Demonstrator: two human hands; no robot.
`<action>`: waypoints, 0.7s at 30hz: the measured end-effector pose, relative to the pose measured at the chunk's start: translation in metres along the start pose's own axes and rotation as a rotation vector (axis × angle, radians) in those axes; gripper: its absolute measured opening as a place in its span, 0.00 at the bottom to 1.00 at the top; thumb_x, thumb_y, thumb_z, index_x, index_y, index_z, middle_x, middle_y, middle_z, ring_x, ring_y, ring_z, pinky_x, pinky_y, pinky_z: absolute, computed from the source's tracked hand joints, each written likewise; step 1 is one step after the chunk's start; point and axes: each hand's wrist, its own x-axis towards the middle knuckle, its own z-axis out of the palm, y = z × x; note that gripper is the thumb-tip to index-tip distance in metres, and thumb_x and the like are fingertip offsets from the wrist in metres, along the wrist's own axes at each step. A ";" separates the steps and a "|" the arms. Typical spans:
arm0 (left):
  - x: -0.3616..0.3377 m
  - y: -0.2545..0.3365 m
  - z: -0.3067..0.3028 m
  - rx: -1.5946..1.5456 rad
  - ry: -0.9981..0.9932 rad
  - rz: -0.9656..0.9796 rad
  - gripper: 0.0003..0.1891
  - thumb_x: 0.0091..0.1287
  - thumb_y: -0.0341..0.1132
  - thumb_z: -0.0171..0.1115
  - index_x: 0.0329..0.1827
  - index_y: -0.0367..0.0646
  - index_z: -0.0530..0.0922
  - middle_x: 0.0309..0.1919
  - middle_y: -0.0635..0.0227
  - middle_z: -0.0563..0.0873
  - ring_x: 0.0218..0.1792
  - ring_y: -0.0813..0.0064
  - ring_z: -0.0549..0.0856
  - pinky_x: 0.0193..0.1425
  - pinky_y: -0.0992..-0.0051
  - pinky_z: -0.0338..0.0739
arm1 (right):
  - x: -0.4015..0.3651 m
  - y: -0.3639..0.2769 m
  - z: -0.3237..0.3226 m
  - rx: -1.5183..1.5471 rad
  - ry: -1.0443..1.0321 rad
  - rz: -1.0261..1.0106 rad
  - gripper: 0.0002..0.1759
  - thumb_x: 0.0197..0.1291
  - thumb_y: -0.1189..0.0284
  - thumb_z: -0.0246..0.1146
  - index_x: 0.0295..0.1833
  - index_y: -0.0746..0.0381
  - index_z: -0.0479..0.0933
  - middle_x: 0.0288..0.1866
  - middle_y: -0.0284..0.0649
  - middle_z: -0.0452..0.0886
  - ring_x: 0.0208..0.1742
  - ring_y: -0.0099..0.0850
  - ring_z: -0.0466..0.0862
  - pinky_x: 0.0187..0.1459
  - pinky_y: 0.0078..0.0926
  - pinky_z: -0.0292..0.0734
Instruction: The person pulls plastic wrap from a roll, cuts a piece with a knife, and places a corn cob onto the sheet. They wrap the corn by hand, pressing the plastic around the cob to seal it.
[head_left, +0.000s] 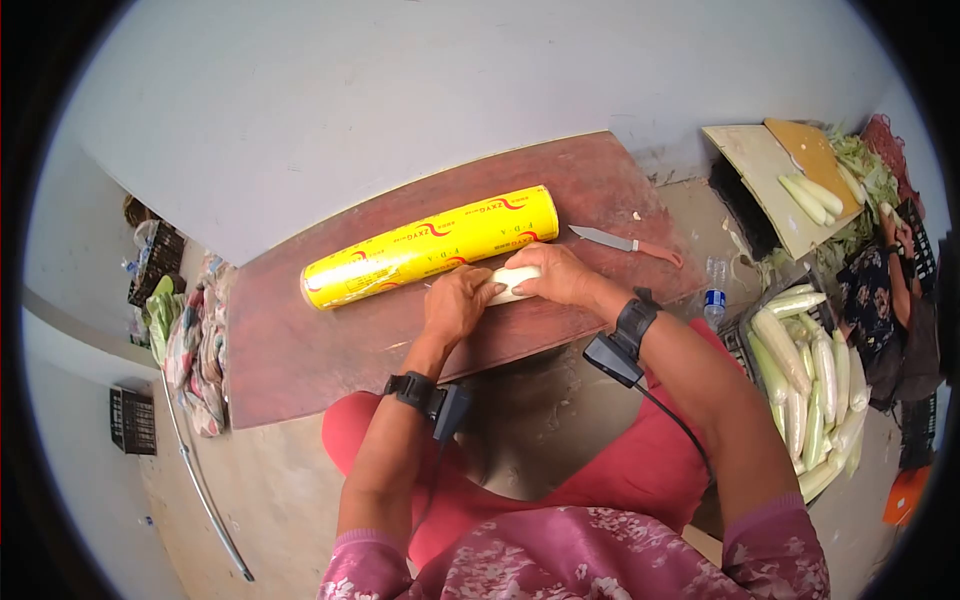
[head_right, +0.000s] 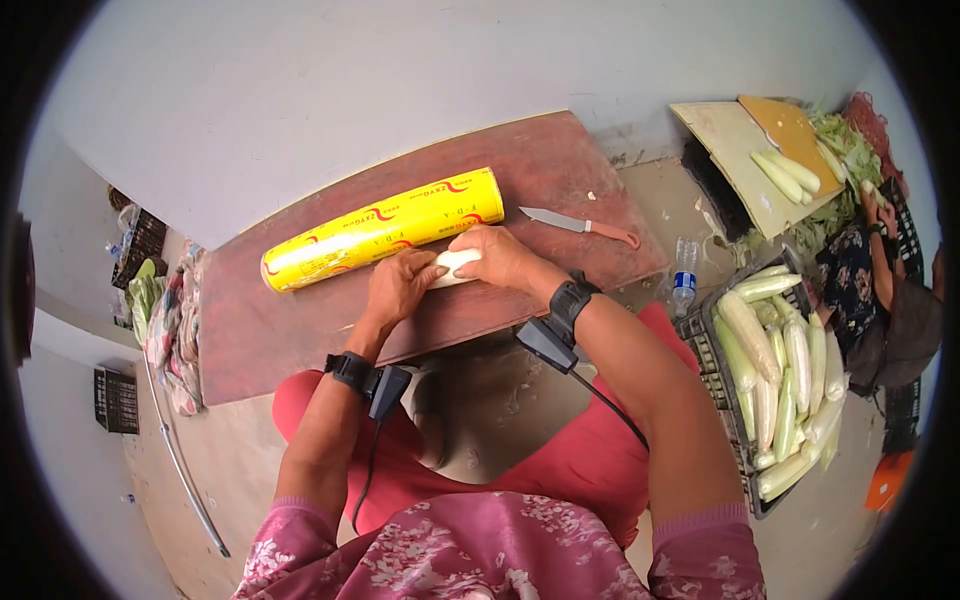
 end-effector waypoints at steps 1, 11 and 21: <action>0.003 -0.002 -0.001 -0.010 -0.024 0.002 0.15 0.62 0.45 0.62 0.42 0.43 0.82 0.35 0.58 0.84 0.39 0.58 0.83 0.41 0.66 0.75 | 0.002 0.002 0.000 0.012 0.004 0.007 0.19 0.50 0.72 0.67 0.50 0.63 0.79 0.49 0.46 0.79 0.54 0.41 0.77 0.57 0.33 0.71; 0.013 -0.017 -0.009 -0.072 -0.143 -0.087 0.19 0.63 0.51 0.60 0.39 0.42 0.84 0.32 0.53 0.84 0.36 0.55 0.84 0.41 0.64 0.75 | 0.007 0.003 0.007 -0.085 -0.058 0.031 0.17 0.58 0.70 0.61 0.51 0.65 0.77 0.47 0.50 0.80 0.51 0.42 0.79 0.54 0.34 0.72; -0.008 -0.076 -0.038 0.133 -0.263 -0.290 0.15 0.61 0.43 0.58 0.36 0.39 0.84 0.33 0.51 0.85 0.39 0.53 0.84 0.48 0.63 0.76 | 0.010 -0.003 0.005 -0.145 -0.204 0.031 0.17 0.60 0.62 0.55 0.43 0.65 0.77 0.41 0.52 0.81 0.46 0.47 0.79 0.48 0.41 0.71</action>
